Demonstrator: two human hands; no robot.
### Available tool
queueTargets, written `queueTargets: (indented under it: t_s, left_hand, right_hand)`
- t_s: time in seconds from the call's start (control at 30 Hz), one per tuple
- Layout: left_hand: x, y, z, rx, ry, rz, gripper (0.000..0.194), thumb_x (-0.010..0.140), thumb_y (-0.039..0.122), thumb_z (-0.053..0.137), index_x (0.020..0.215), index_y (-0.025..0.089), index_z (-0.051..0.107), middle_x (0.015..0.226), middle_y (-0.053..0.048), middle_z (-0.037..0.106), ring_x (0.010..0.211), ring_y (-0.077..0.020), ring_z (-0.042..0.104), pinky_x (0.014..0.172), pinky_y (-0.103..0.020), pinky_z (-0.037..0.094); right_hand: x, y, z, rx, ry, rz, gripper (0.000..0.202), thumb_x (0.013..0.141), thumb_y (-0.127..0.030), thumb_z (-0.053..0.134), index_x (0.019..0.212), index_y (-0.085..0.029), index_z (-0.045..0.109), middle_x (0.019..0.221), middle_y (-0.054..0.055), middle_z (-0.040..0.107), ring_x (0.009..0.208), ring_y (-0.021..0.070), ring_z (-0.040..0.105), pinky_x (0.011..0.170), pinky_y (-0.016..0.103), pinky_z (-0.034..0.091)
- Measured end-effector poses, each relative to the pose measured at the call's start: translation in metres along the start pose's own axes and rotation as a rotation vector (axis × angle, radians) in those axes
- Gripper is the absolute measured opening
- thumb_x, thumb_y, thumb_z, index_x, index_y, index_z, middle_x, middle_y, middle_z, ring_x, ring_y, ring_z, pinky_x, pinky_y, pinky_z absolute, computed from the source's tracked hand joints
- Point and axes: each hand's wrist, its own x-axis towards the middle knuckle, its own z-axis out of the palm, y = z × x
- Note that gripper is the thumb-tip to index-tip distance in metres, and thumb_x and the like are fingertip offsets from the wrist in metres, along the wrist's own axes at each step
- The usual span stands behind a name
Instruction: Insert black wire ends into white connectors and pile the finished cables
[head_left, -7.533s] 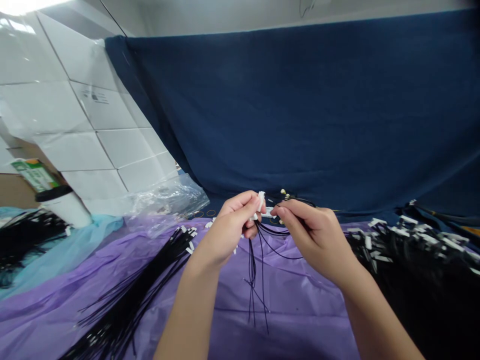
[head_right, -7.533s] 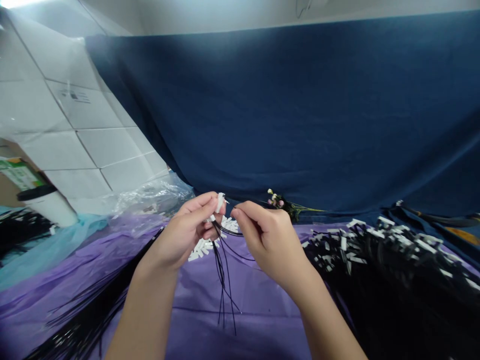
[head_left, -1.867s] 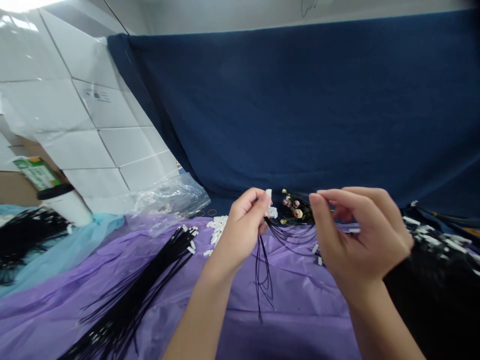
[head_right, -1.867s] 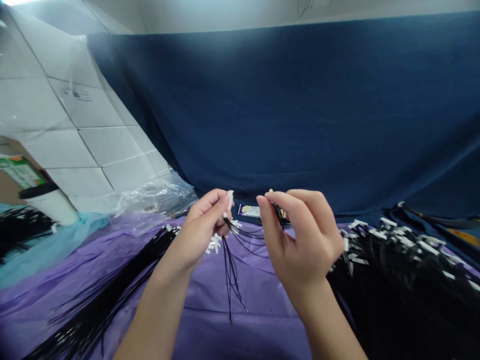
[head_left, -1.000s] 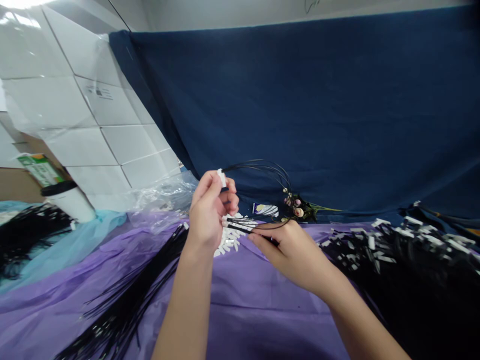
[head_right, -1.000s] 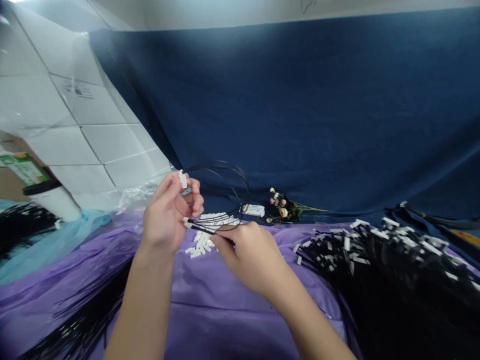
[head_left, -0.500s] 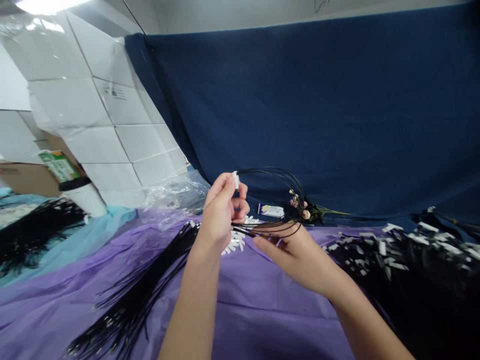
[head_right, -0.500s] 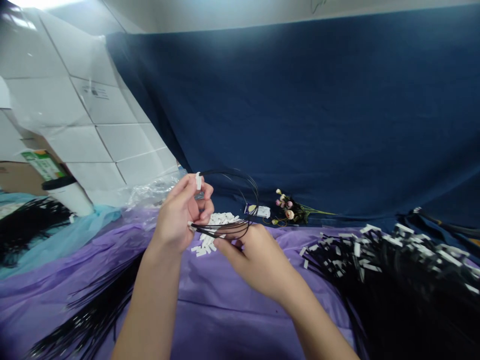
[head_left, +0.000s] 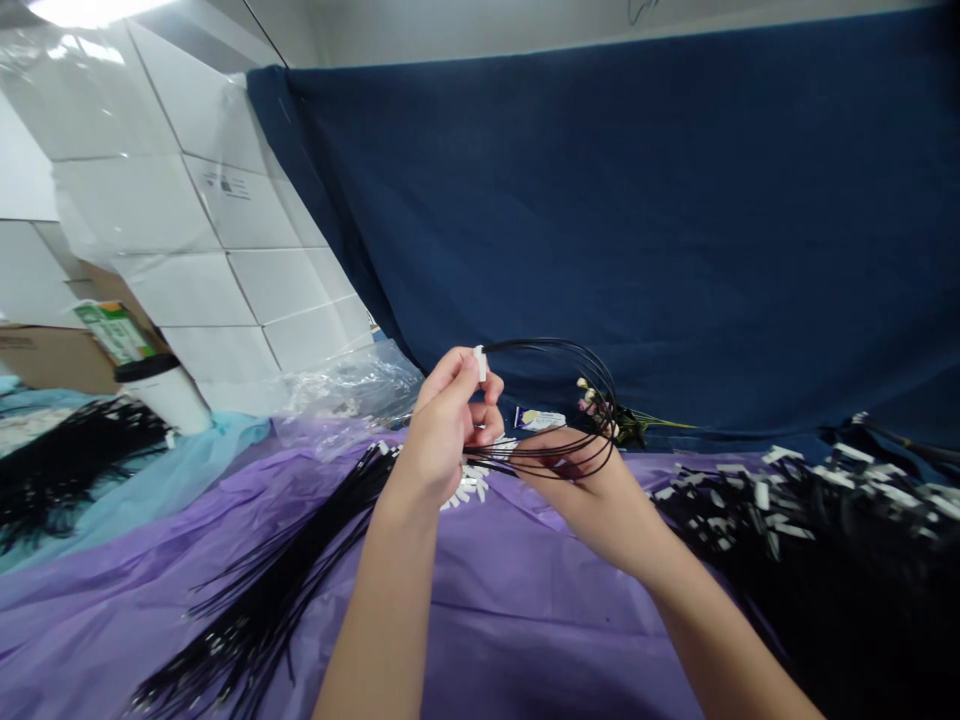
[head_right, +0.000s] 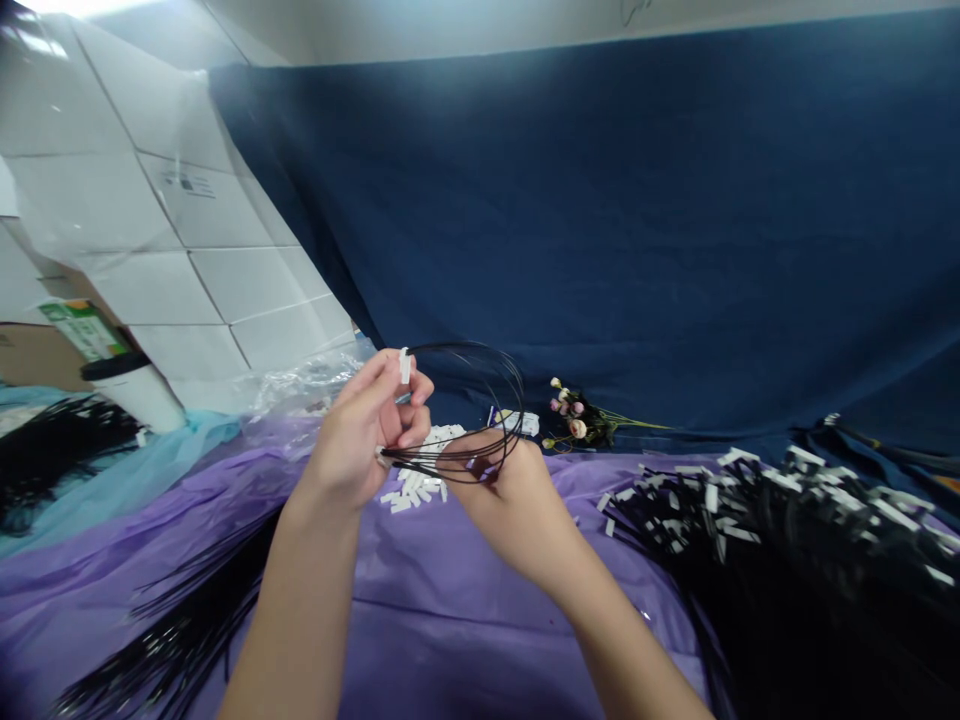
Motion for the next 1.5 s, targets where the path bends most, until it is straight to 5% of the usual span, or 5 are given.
queueTargets:
  t_s: [0.33, 0.53, 0.87, 1.07, 1.5]
  left_hand:
    - [0.003, -0.001, 0.004, 0.062, 0.131, -0.031, 0.025, 0.094, 0.034, 0.046, 0.076, 0.019, 0.038, 0.069, 0.004, 0.042, 0.037, -0.0013, 0.040, 0.039, -0.015, 0.019]
    - [0.007, -0.005, 0.004, 0.098, 0.197, -0.005, 0.025, 0.094, 0.032, 0.046, 0.075, 0.019, 0.038, 0.067, 0.005, 0.041, 0.037, -0.0006, 0.038, 0.038, -0.015, 0.020]
    - [0.007, -0.009, 0.009, -0.012, 0.384, 0.137, 0.023, 0.089, 0.025, 0.052, 0.071, 0.017, 0.040, 0.075, 0.004, 0.043, 0.038, 0.0000, 0.039, 0.037, -0.016, 0.023]
    - [0.009, -0.014, 0.013, -0.044, 0.447, 0.211, 0.022, 0.088, 0.027, 0.055, 0.073, 0.018, 0.041, 0.076, 0.005, 0.045, 0.038, -0.0002, 0.040, 0.036, -0.016, 0.025]
    - [0.003, -0.015, 0.024, -0.028, 0.173, 0.120, 0.018, 0.086, 0.031, 0.058, 0.078, 0.018, 0.050, 0.079, 0.004, 0.048, 0.038, 0.0000, 0.040, 0.035, -0.016, 0.022]
  right_hand:
    - [0.004, 0.004, -0.020, -0.527, -0.099, -0.102, 0.009, 0.090, -0.017, 0.057, 0.089, -0.019, 0.066, 0.096, 0.006, 0.070, 0.094, 0.0258, 0.064, 0.083, 0.040, 0.044]
    - [0.002, 0.003, -0.023, -0.717, -0.203, 0.124, 0.025, 0.097, -0.024, 0.040, 0.102, -0.016, 0.063, 0.078, 0.009, 0.071, 0.067, 0.0255, 0.066, 0.058, 0.033, 0.040]
    - [0.022, 0.026, 0.003, 0.675, 0.768, 0.251, 0.026, 0.080, -0.033, 0.071, 0.101, -0.020, 0.065, 0.099, 0.004, 0.073, 0.091, 0.0163, 0.070, 0.087, 0.033, 0.054]
    - [0.025, 0.020, -0.014, 1.138, 1.079, 0.356, 0.034, 0.074, -0.017, 0.075, 0.094, -0.025, 0.047, 0.091, -0.003, 0.072, 0.085, 0.0105, 0.070, 0.086, 0.030, 0.056]
    - [-0.003, -0.021, -0.020, 0.119, 0.538, -0.122, 0.014, 0.083, -0.013, 0.064, 0.091, -0.022, 0.073, 0.080, 0.001, 0.071, 0.067, 0.0118, 0.062, 0.058, 0.024, 0.049]
